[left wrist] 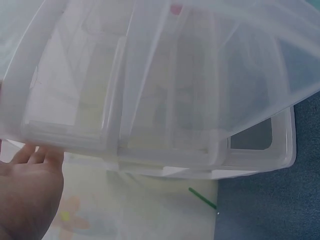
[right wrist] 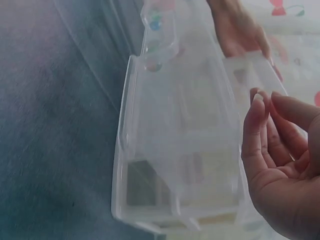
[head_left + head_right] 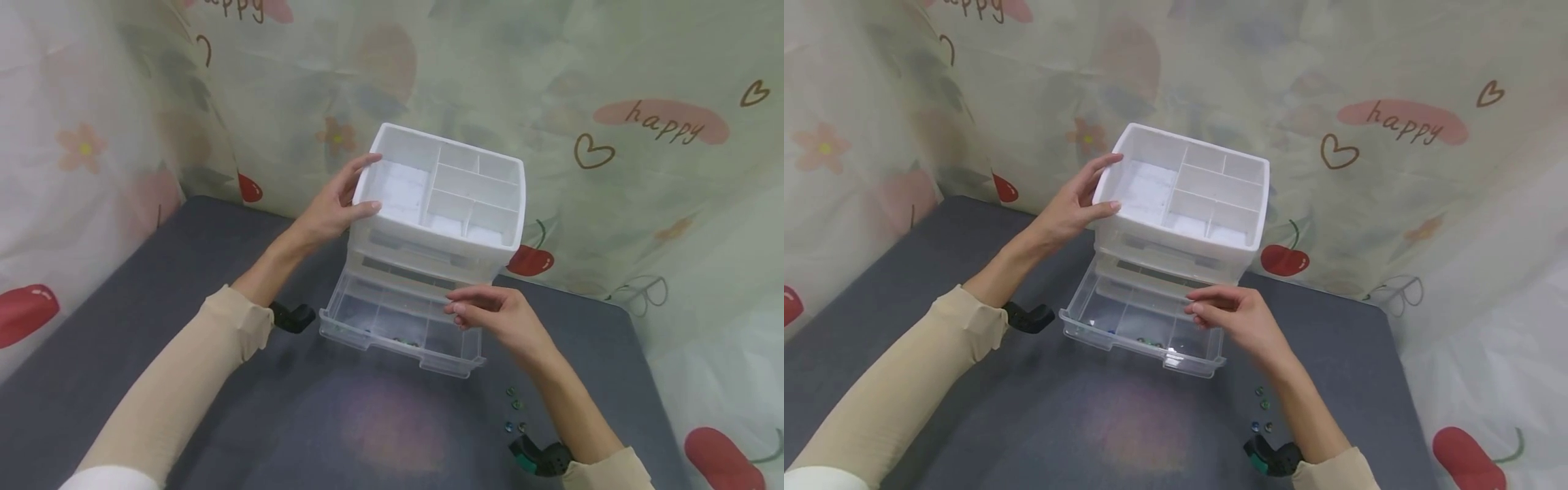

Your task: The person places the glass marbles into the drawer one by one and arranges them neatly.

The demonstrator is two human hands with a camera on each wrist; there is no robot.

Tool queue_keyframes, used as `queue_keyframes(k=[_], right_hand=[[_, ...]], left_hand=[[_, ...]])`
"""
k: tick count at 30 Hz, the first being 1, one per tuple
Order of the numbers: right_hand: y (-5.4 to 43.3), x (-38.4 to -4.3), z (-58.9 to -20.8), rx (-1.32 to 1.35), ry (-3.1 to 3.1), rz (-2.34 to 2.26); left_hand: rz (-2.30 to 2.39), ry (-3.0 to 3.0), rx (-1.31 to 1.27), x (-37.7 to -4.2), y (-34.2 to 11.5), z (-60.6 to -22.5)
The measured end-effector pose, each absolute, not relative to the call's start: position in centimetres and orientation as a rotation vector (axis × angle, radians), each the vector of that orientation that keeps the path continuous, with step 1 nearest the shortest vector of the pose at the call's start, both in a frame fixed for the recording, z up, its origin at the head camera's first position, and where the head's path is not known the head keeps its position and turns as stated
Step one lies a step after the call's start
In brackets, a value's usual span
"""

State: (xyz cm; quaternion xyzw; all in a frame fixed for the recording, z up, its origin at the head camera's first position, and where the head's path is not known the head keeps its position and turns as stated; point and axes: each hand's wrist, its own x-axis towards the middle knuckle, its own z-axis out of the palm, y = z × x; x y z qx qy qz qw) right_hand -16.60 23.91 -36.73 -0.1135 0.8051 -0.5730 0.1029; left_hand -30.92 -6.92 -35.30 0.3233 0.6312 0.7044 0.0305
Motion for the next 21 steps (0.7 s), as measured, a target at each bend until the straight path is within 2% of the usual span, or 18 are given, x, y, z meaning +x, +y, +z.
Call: queue_keyframes(k=[8,21], right_hand=[[26.2,-15.0,-37.0,-0.223,2.413,-1.697],[29.3,-12.7,-38.9,-0.126,2.485,-1.75]], left_hand=[[2.166,1.991,1.073,-31.2,-6.9,-35.7],[2.181,1.94,1.029,-31.2,-6.9,-35.7]])
